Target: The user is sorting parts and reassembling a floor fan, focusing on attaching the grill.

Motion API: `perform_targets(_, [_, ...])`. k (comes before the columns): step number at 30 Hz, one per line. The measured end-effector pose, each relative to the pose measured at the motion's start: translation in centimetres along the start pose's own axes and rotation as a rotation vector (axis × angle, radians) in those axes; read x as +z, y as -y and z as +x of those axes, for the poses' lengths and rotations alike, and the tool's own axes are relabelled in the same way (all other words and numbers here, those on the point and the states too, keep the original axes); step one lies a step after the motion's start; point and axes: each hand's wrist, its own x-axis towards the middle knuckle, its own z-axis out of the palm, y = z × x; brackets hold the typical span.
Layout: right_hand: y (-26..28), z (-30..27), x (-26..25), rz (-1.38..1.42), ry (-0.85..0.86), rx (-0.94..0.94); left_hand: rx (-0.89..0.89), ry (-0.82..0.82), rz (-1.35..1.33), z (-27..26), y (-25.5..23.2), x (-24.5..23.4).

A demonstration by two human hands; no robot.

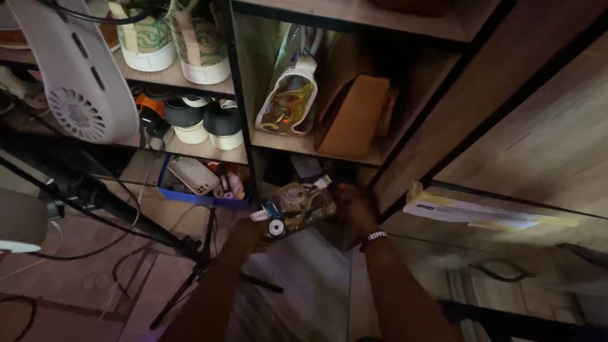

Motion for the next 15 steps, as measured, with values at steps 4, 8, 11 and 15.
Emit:
perform_targets(4, [3.5,-3.6,2.0,0.073,-0.024,0.181,-0.008,0.026,0.02,-1.5,-2.3,-0.5])
perform_targets(8, [1.2,-1.6,1.4,0.075,0.283,0.021,-0.057,0.042,0.037,-2.1,-2.8,-0.9])
perform_targets(11, [5.6,-5.8,3.3,-0.298,0.308,-0.036,-0.089,0.041,0.051,-2.9,-3.1,-0.4])
perform_targets(15, [7.6,-8.4,5.4,-1.354,0.288,-1.233,0.03,0.07,0.144,-4.0,-4.1,0.2])
